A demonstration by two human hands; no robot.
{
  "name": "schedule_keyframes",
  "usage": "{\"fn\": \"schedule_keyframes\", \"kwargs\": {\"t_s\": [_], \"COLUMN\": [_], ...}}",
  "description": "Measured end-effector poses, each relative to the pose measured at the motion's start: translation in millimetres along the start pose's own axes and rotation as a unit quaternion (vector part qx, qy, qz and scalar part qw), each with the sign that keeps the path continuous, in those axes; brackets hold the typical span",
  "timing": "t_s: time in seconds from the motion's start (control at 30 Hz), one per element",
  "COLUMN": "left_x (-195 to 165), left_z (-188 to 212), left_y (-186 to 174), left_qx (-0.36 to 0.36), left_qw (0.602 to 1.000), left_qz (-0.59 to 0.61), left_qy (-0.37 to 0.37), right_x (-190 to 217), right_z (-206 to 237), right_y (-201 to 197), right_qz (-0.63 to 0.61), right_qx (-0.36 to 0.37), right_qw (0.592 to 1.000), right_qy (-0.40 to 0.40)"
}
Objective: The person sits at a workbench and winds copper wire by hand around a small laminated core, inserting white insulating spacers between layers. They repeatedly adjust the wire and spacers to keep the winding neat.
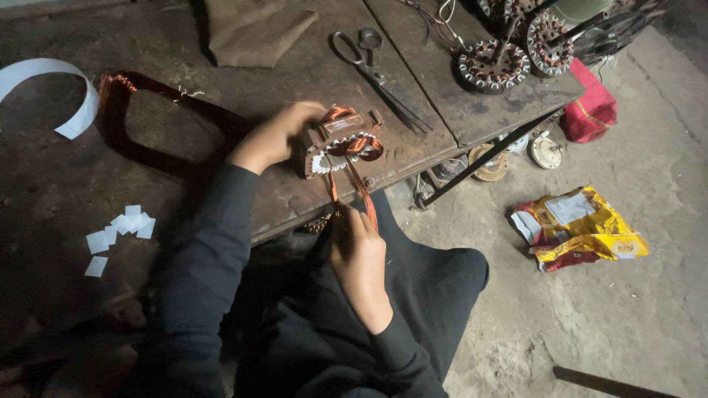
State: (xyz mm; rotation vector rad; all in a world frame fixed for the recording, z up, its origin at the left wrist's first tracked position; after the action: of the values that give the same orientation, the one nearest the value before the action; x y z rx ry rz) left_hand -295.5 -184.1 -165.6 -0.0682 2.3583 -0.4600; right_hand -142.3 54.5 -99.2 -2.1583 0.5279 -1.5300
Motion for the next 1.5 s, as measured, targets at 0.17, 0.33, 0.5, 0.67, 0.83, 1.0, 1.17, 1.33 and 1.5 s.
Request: {"fn": "schedule_keyframes", "kwargs": {"t_s": [0.17,0.33,0.5,0.67,0.83,1.0,1.17,1.33,1.5], "left_x": [18.8,19.7,8.3,8.1,18.0,9.5,-4.8,2.7,15.2], "left_z": [4.7,9.6,10.4,6.2,5.2,5.2,0.8,-14.8,-23.3], "left_y": [2.3,-1.8,-4.6,0.2,4.1,2.9,4.5,6.3,17.7], "left_qx": [0.033,0.07,0.082,0.079,0.049,0.047,0.038,-0.019,-0.11], "left_qw": [0.991,0.986,0.979,0.978,0.988,0.992,0.994,0.981,0.842], "left_qz": [-0.083,-0.107,-0.105,-0.127,-0.001,-0.065,-0.057,-0.007,0.372], "left_qy": [-0.098,-0.103,-0.155,-0.143,-0.144,-0.093,-0.089,-0.194,-0.374], "right_x": [-13.5,-20.8,-21.2,-27.4,-30.0,-26.5,-32.9,-30.0,-40.7], "right_z": [15.4,45.2,60.1,59.0,58.5,54.3,43.0,37.5,57.8], "right_y": [-7.8,-11.2,-15.3,-19.9,-19.2,-20.7,-13.7,-7.6,-19.9], "right_qz": [0.03,0.046,0.049,0.042,0.026,0.005,0.03,0.104,0.238], "right_qx": [0.053,0.085,0.087,0.104,0.099,0.085,0.111,0.061,0.044], "right_qw": [0.998,0.995,0.995,0.993,0.995,0.994,0.989,0.992,0.966], "right_qy": [-0.006,0.012,0.004,0.031,0.0,-0.067,0.09,-0.024,-0.091]}}
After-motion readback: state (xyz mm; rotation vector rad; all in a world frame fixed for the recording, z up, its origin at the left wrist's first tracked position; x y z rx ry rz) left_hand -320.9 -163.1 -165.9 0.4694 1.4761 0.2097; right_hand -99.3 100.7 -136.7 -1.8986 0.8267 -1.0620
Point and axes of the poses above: each hand's wrist, its own z-axis away from the middle knuckle, its own y-axis out of the palm, x = y × z, the point moved 3 cm from there along -z, towards the middle knuckle, and after that the axes turned 10 degrees about y, right-handed, at the moved point
